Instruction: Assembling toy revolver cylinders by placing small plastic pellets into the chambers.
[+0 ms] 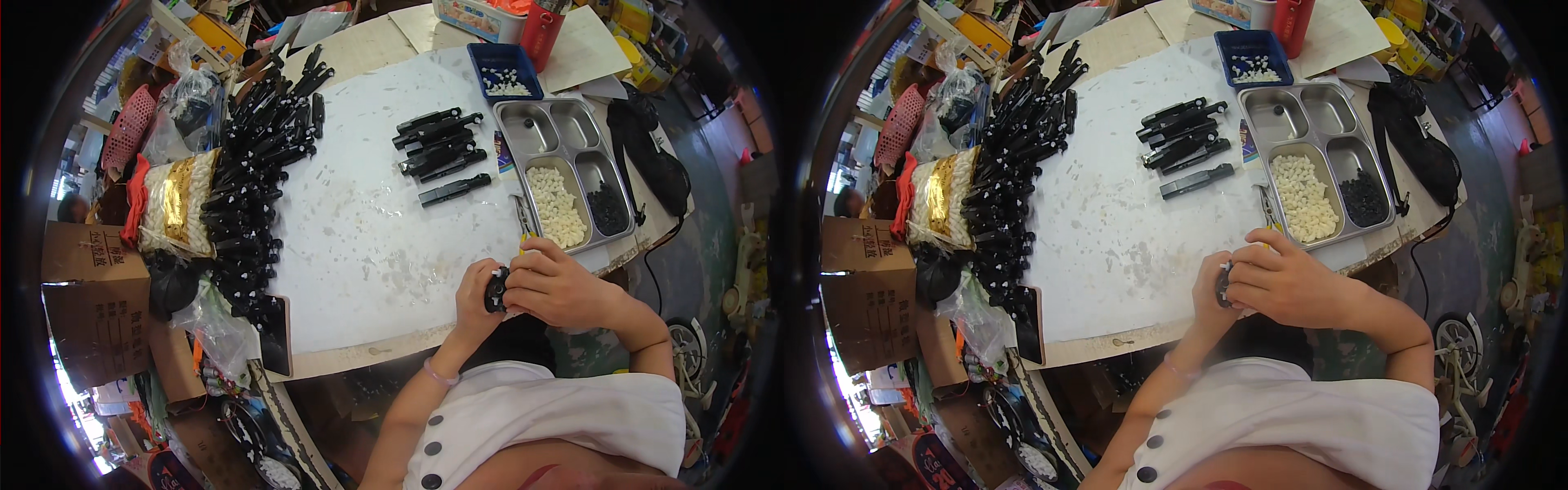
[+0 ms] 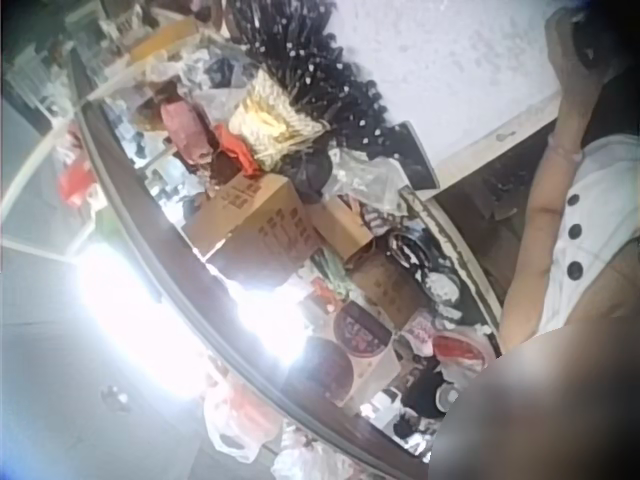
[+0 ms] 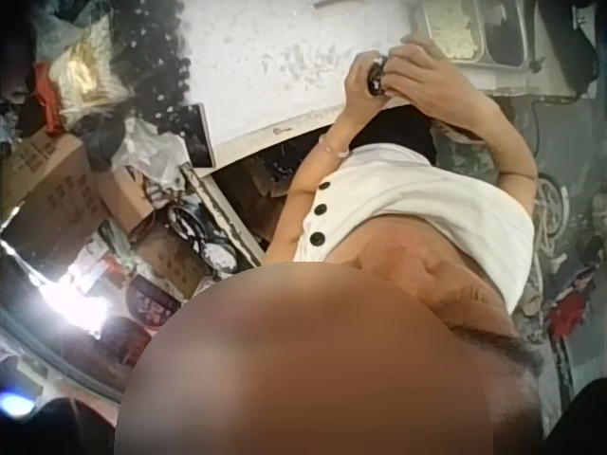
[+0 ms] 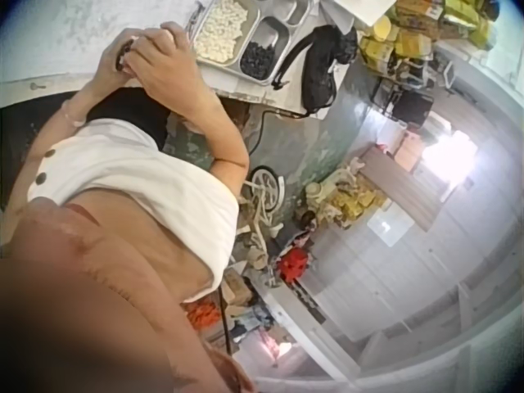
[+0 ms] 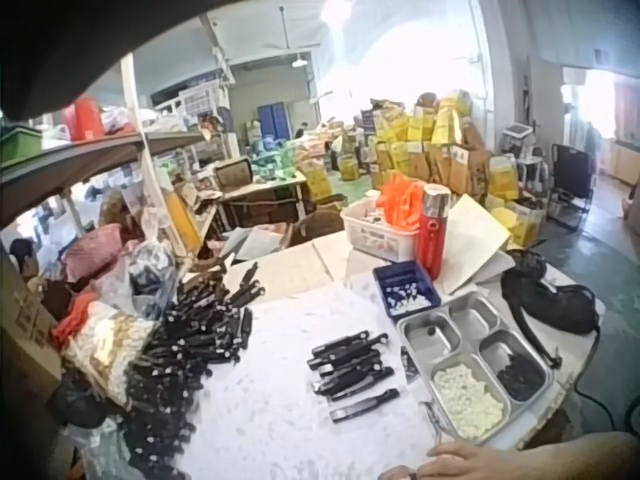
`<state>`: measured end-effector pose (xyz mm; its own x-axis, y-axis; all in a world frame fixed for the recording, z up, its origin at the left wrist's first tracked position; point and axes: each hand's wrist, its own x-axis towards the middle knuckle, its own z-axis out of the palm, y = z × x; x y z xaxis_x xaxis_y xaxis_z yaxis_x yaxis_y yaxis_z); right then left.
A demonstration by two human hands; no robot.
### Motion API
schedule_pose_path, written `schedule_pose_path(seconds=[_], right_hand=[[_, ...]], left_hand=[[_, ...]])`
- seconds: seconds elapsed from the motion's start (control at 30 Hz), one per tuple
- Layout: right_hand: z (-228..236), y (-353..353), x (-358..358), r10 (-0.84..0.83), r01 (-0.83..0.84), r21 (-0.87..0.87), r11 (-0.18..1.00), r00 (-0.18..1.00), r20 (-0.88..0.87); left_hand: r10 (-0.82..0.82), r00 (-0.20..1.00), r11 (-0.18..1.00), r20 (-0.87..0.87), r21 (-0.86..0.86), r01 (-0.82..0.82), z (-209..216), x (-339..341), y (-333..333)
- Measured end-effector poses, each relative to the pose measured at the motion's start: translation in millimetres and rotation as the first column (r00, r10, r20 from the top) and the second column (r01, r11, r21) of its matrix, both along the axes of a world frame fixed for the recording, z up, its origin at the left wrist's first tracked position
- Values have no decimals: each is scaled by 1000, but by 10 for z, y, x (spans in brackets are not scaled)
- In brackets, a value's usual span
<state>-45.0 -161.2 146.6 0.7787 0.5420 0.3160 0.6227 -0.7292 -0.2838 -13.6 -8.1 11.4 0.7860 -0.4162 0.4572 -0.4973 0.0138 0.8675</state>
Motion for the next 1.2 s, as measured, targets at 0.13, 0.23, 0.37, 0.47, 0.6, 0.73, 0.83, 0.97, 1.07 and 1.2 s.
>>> schedule_pose_path(seconds=[0.13, 0.23, 0.37, 0.47, 0.6, 0.73, 0.83, 0.97, 1.07, 1.2], right_hand=[[106, 16, -7, 54, -49, -180, 982, 998, 27], [142, -31, 2, 91, -84, -179, 980, 995, 31], [93, -100, -40, -17, 17, -18, 1000, 999, 35], [82, -119, -43, 26, -26, 1, 1000, 998, 55], [34, -105, -48, 34, -35, 12, 999, 998, 46], [19, -109, -48, 42, -44, 20, 999, 997, 66], [9, -103, -35, 54, -56, 22, 998, 995, 81], [-39, -117, -17, -11, 11, -1, 1000, 986, 169], [-60, -119, 12, -18, 25, -33, 999, 980, 198], [-46, -102, 43, -27, 33, -49, 998, 991, 130]], left_hand=[[-21, 999, 1000, -24, 8, 22, 1, -2, 9], [-24, 996, 1000, -83, -8, 23, 10, -18, 31], [-37, 998, 999, -42, -8, 37, 22, 1, 18], [-38, 997, 999, -66, 2, 38, -2, -1, 19], [-34, 997, 999, -73, -11, 33, 17, -3, 19], [-45, 996, 999, -80, -14, 44, -2, 1, 18], [-40, 995, 999, -88, -8, 39, 2, -4, 30], [-33, 997, 999, -62, -34, 31, 48, -3, 15], [-20, 999, 1000, -43, 5, 20, 12, 4, 14], [-21, 1000, 1000, -21, 4, 21, -30, -2, 7]])
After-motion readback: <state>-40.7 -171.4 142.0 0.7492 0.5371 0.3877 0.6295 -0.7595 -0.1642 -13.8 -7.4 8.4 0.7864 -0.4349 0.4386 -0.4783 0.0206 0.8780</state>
